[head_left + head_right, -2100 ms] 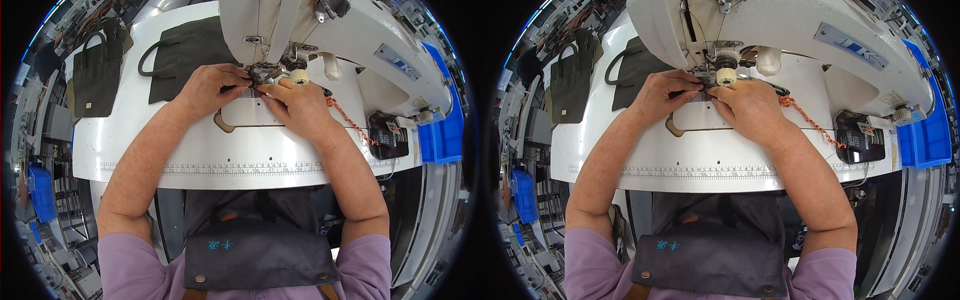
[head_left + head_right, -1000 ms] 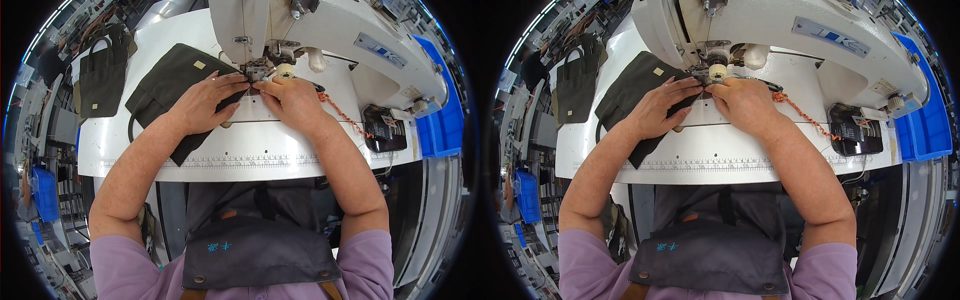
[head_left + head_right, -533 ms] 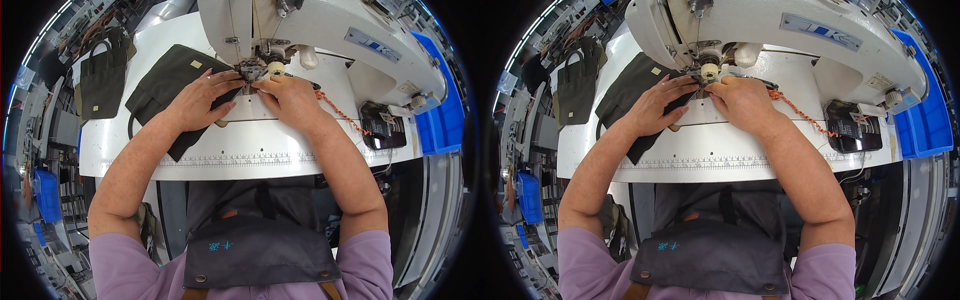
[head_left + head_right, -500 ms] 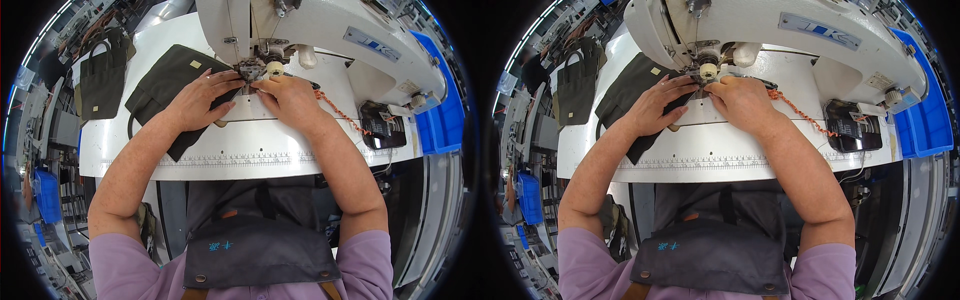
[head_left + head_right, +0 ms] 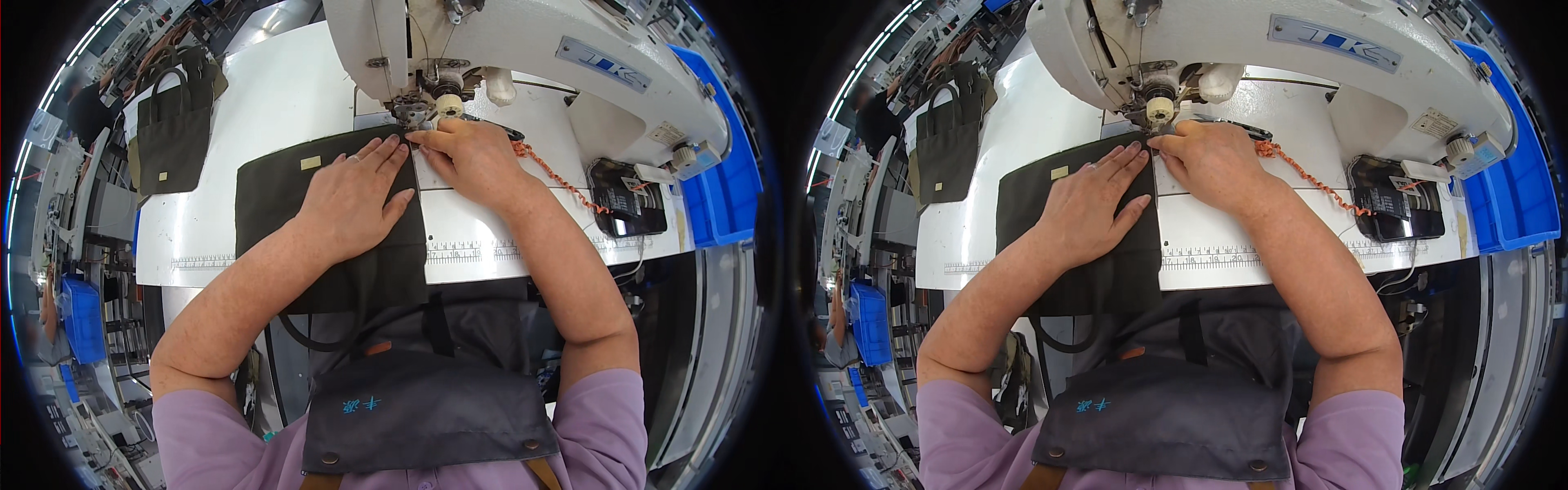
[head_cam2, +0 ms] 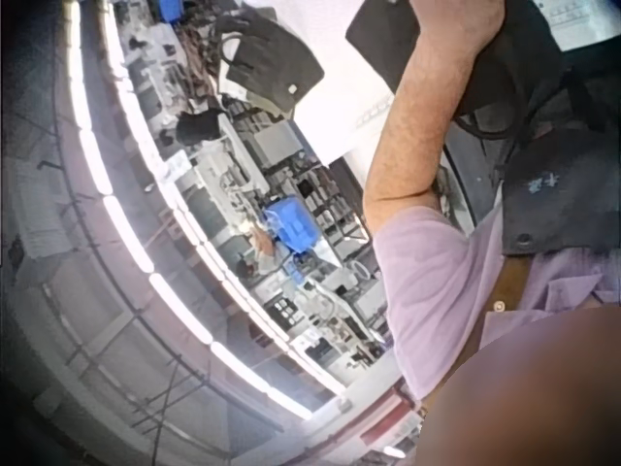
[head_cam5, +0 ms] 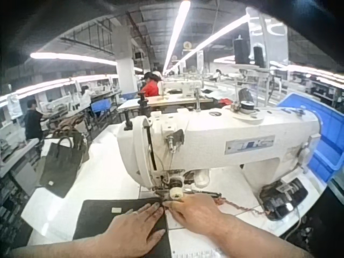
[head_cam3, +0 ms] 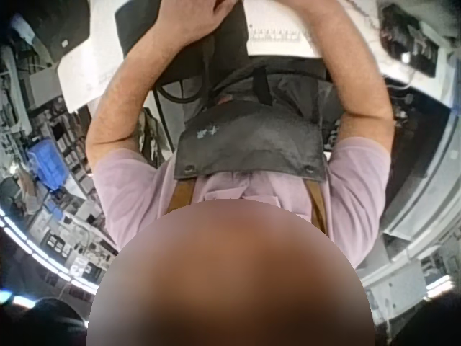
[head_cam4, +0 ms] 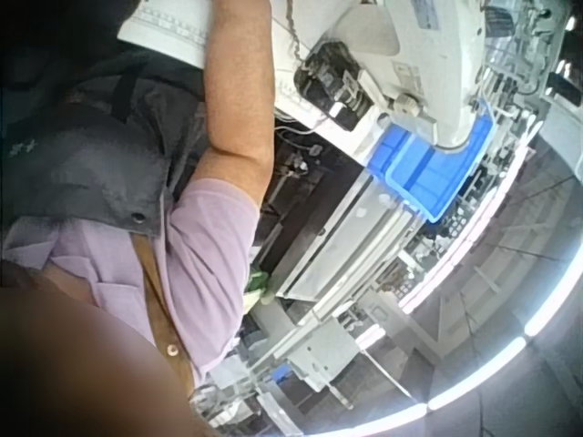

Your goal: Sewing fabric components together to assemble a canvas bag using an industrial sewing machine.

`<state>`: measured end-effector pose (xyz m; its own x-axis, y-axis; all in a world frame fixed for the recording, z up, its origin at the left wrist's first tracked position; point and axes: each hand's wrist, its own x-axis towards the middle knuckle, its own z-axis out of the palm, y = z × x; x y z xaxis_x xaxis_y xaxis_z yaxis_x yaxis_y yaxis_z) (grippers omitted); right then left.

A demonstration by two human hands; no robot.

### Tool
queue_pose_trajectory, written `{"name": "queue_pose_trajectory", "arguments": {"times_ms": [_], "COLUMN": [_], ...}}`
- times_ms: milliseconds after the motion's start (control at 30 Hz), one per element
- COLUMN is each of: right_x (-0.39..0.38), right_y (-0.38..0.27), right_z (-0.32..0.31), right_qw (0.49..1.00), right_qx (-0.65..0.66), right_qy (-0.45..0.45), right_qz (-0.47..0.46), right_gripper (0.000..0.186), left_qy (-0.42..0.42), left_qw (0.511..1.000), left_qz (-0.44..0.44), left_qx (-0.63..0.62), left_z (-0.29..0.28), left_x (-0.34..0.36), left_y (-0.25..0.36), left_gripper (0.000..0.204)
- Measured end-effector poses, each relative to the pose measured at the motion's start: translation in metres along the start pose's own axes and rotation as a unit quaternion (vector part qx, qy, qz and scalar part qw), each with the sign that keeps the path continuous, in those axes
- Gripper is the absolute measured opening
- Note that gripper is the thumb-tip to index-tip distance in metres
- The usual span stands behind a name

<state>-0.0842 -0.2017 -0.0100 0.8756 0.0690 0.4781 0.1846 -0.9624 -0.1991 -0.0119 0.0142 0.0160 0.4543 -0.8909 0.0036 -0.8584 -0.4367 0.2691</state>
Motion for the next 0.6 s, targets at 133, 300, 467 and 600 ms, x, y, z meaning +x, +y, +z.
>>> {"name": "queue_pose_trajectory", "arguments": {"times_ms": [133, 300, 467, 600], "right_x": [0.0, 0.001, -0.001, -0.002], "right_y": [-0.001, -0.003, 0.0, 0.001], "right_z": [0.001, 0.0, 0.005, 0.007], "right_qw": [1.0, 1.0, 1.0, 1.0], "right_qx": [-0.003, -0.006, -0.018, -0.006], "right_qy": [0.022, 0.0, 0.017, 0.023], "right_qz": [-0.01, 0.018, 0.012, 0.018], "right_gripper": [0.021, 0.025, 0.021, 0.02], "left_qy": [0.051, 0.07, 0.084, 0.07], "left_qw": [0.997, 0.994, 0.992, 0.992], "left_qz": [0.047, 0.084, 0.096, 0.103], "left_qx": [0.022, -0.011, -0.004, 0.002], "left_z": [-0.001, 0.003, 0.003, -0.002], "left_x": [0.004, 0.006, 0.018, 0.022], "left_y": [-0.009, -0.021, -0.032, -0.034], "left_gripper": [0.062, 0.062, 0.064, 0.063]}}
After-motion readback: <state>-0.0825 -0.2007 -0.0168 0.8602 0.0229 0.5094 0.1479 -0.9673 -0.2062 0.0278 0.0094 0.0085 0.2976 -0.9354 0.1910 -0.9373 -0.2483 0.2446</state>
